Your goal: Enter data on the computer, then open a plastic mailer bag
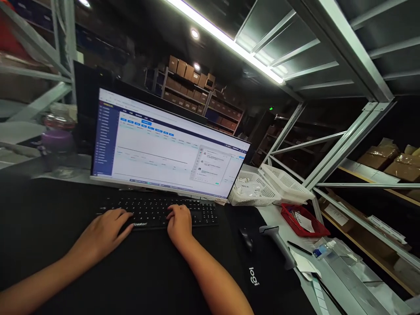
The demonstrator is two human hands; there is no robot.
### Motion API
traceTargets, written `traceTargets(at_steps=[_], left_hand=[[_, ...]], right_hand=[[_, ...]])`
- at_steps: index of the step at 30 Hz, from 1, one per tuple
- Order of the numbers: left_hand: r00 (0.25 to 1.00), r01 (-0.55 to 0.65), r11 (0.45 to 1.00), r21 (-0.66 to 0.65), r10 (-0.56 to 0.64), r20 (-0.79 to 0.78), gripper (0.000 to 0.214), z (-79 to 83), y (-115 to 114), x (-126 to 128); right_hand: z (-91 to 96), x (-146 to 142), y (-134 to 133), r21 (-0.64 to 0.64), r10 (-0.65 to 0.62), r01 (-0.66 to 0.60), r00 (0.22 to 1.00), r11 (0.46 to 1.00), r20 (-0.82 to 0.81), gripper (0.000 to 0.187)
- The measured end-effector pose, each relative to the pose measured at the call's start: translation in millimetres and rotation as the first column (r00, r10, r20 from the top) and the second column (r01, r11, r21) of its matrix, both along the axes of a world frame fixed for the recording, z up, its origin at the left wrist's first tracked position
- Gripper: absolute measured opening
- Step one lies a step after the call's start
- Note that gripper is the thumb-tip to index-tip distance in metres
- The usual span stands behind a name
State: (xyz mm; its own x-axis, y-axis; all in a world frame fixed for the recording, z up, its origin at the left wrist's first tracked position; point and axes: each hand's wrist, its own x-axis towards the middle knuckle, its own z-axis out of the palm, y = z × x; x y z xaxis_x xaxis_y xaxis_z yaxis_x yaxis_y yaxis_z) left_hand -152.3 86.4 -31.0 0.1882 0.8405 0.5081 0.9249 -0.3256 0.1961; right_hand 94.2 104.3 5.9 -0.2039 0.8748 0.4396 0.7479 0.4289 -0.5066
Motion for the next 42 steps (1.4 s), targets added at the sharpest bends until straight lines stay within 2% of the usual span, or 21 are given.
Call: traceTargets(at_steps=[3, 7, 9, 13, 18, 22, 29, 38, 42], left_hand=[[0.999, 0.005, 1.000, 0.007, -0.005, 0.034, 0.042, -3.5, 1.2, 0.4], [0.993, 0.006, 1.000, -0.003, -0.005, 0.115, 0.042, -7.9, 0.9, 0.0], [0.990, -0.028, 1.000, -0.010, 0.029, 0.138, 0.045, -7.7, 0.7, -2.3], [0.975, -0.161, 0.987, -0.013, 0.161, 0.150, 0.052, -2.7, 0.3, -12.1], [0.961, -0.241, 0.970, -0.045, 0.245, 0.132, 0.047, 6.7, -3.5, -19.2], [0.966, -0.237, 0.969, -0.068, 0.243, 0.085, 0.045, 8.1, -4.8, -16.2], [0.966, -0.250, 0.968, -0.006, 0.250, 0.070, 0.054, -3.6, -2.2, -20.1], [0.990, -0.137, 0.977, 0.166, 0.142, -0.020, 0.040, -5.1, -6.6, -19.4], [0.992, -0.116, 0.976, 0.185, 0.124, -0.027, 0.038, -4.2, -7.0, -21.0]], right_hand=[[4.9, -2.7, 0.3, -0.019, 0.011, -0.011, 0.999, 1.000, 0.033, 0.053], [13.7, -14.7, 0.5, -0.085, -0.051, 0.061, 0.992, 0.994, 0.114, 0.052], [14.1, -23.6, -1.1, -0.067, -0.024, 0.033, 0.992, 0.997, 0.121, 0.055], [3.4, -42.2, -6.8, -0.038, 0.078, -0.071, 0.973, 0.997, 0.219, 0.047], [-8.9, -47.2, -10.3, -0.043, 0.092, -0.084, 0.961, 0.996, 0.262, 0.043], [-9.1, -41.8, -9.6, -0.019, 0.097, -0.095, 0.963, 0.995, 0.251, 0.035], [-12.8, -42.1, -9.1, 0.004, 0.060, -0.062, 0.983, 0.998, 0.176, 0.030], [-15.9, -38.9, -12.0, 0.025, 0.056, -0.061, 0.987, 0.998, 0.153, 0.030], [-12.7, -38.1, -12.5, 0.020, 0.091, -0.096, 0.981, 0.995, 0.171, 0.026]])
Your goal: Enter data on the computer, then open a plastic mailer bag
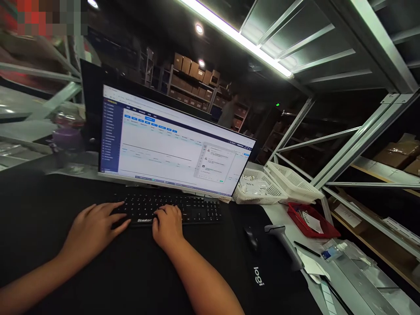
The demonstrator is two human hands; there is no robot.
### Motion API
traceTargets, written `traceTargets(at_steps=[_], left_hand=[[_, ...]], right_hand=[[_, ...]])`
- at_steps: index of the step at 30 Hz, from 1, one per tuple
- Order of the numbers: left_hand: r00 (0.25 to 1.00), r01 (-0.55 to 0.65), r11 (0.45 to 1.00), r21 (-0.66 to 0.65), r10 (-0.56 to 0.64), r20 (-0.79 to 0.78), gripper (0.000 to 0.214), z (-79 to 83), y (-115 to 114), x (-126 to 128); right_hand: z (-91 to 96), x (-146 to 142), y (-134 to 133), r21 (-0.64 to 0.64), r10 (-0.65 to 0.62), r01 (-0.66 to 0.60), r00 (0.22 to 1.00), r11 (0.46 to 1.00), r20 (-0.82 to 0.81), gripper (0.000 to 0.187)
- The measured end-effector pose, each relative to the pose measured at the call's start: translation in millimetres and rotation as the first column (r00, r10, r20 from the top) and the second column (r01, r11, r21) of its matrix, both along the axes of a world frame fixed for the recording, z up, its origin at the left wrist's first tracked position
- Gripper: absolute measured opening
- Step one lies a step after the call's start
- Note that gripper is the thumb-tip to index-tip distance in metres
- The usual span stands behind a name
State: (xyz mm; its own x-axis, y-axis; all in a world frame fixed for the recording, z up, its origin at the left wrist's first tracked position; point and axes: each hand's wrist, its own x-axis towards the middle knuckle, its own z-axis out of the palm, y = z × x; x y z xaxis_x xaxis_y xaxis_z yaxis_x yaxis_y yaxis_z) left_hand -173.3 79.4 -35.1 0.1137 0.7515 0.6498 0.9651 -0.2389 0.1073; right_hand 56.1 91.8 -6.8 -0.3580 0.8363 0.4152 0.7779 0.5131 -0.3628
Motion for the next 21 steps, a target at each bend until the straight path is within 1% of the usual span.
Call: traceTargets(at_steps=[4, 11, 16, 18, 21], left_hand=[[1.000, -0.006, 1.000, -0.025, 0.006, -0.006, 0.038, 4.4, -2.2, 1.3], [1.000, -0.013, 0.999, -0.041, 0.013, -0.001, 0.043, 10.0, -4.6, 5.3], [0.998, 0.026, 0.994, -0.110, -0.019, 0.065, 0.044, 8.0, -1.6, 5.3], [0.994, 0.034, 0.990, -0.136, -0.019, 0.108, 0.048, 6.2, -0.3, 7.0], [0.992, 0.010, 0.991, -0.133, 0.006, 0.126, 0.057, 3.3, 1.9, 10.2]], right_hand=[[2.5, -0.1, -0.4, -0.002, 0.031, -0.031, 0.999, 1.000, 0.018, 0.024], [-0.9, -1.2, -0.4, 0.016, 0.006, -0.006, 1.000, 1.000, 0.021, 0.023], [-2.6, -0.6, -0.8, 0.031, 0.009, -0.010, 0.999, 0.999, 0.031, 0.023], [-2.5, -0.8, -1.3, 0.025, 0.009, -0.010, 1.000, 1.000, 0.028, 0.023], [-2.1, -1.3, -2.0, 0.022, 0.012, -0.012, 1.000, 1.000, 0.013, 0.024]])
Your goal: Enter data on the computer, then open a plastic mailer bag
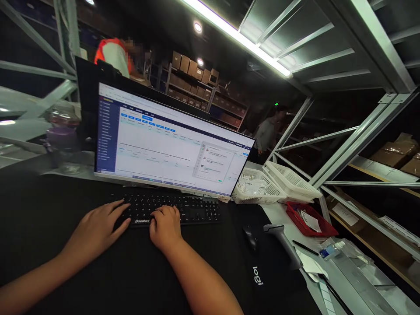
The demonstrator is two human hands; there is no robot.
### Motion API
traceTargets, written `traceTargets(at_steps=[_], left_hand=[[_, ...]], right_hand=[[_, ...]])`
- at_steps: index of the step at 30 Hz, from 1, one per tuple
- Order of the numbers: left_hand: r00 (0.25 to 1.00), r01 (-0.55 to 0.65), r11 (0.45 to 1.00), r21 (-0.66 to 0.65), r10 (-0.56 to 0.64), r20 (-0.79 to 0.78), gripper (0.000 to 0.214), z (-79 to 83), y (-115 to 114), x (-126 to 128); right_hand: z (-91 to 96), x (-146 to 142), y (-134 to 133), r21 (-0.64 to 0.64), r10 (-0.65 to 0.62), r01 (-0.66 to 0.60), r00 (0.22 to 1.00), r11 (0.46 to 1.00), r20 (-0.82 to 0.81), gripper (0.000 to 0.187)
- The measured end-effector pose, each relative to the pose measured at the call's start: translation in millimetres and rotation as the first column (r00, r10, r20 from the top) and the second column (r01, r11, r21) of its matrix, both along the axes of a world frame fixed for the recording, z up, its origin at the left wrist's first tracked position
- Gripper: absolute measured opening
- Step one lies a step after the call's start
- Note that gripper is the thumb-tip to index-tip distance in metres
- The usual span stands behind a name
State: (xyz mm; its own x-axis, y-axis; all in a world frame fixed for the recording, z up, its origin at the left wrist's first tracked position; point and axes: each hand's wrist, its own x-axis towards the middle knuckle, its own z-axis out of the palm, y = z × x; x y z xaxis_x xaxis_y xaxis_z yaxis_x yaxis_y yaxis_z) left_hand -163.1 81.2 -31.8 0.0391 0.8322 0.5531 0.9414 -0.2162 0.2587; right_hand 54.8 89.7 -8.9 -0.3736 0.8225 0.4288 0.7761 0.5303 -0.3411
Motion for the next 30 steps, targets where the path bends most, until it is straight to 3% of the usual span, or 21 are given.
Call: traceTargets(at_steps=[10, 15, 25, 30], left_hand=[[0.992, 0.032, 0.999, 0.035, -0.028, -0.125, 0.058, -12.3, 14.2, -3.6], [0.992, 0.053, 0.997, 0.050, -0.047, -0.113, 0.062, -21.7, 20.3, -6.9], [0.997, 0.067, 0.998, -0.015, -0.067, -0.044, 0.058, -23.1, 23.3, -7.6], [0.994, 0.068, 0.998, -0.005, -0.069, -0.090, 0.066, -26.1, 24.7, -8.5]], right_hand=[[3.3, 0.7, 2.2, -0.003, -0.010, 0.011, 0.998, 1.000, 0.060, 0.024], [4.5, 1.2, 1.6, 0.014, -0.020, 0.019, 0.995, 1.000, 0.095, 0.027], [3.6, 1.7, 1.8, 0.051, -0.038, 0.032, 0.993, 0.998, 0.115, 0.028], [5.0, 6.5, 5.7, 0.054, -0.120, 0.114, 0.985, 0.992, 0.125, 0.040]])
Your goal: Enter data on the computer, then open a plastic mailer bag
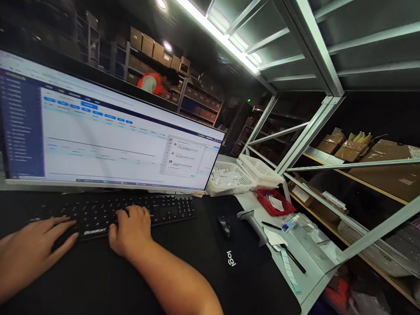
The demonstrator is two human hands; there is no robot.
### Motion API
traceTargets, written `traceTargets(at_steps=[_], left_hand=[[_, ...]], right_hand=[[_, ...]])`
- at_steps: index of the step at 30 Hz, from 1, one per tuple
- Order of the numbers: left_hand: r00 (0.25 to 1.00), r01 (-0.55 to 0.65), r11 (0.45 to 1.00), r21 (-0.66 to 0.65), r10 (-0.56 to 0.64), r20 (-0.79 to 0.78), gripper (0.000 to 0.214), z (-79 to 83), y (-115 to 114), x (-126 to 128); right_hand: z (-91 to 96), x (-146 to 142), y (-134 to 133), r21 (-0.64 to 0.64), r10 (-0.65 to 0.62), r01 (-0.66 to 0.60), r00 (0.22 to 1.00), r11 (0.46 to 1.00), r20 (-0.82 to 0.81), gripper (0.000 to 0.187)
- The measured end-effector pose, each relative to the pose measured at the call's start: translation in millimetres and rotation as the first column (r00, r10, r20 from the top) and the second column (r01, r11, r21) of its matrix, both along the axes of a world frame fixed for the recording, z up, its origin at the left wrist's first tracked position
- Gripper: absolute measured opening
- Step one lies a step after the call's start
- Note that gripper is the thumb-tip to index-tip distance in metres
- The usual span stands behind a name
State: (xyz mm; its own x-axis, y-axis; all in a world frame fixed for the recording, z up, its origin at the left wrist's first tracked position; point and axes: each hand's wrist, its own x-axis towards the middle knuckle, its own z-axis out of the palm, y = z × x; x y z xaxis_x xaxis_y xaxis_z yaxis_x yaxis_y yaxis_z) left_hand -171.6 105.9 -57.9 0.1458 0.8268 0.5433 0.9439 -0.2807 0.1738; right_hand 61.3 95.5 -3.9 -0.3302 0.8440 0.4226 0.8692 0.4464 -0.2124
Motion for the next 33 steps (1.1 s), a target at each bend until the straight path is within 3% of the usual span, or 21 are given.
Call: traceTargets(at_steps=[6, 9, 13, 27, 33], left_hand=[[0.998, -0.032, 0.999, -0.037, 0.034, 0.059, 0.058, 13.9, -11.0, 4.1], [0.988, -0.017, 0.998, -0.061, 0.026, 0.151, 0.052, 26.6, -20.0, 2.0], [0.983, -0.094, 0.994, -0.059, 0.102, 0.155, 0.049, 35.7, -22.9, -8.3], [0.985, -0.089, 0.996, 0.012, 0.087, 0.149, 0.042, 37.7, -23.7, -7.8], [0.990, -0.102, 0.994, 0.027, 0.099, 0.101, 0.046, 31.7, -22.2, -6.4]], right_hand=[[1.3, 11.9, 7.8, -0.041, -0.096, 0.095, 0.995, 0.995, -0.037, 0.039], [-2.6, 9.3, 5.5, -0.041, -0.068, 0.065, 0.995, 0.997, -0.077, 0.038], [-8.5, 3.9, 2.2, -0.037, -0.002, -0.002, 0.995, 0.999, -0.095, 0.037], [-6.8, 2.4, 0.2, -0.046, 0.010, -0.016, 0.994, 0.999, -0.113, 0.035], [-10.7, 2.1, 0.1, 0.016, -0.001, 0.003, 0.994, 1.000, -0.114, 0.034]])
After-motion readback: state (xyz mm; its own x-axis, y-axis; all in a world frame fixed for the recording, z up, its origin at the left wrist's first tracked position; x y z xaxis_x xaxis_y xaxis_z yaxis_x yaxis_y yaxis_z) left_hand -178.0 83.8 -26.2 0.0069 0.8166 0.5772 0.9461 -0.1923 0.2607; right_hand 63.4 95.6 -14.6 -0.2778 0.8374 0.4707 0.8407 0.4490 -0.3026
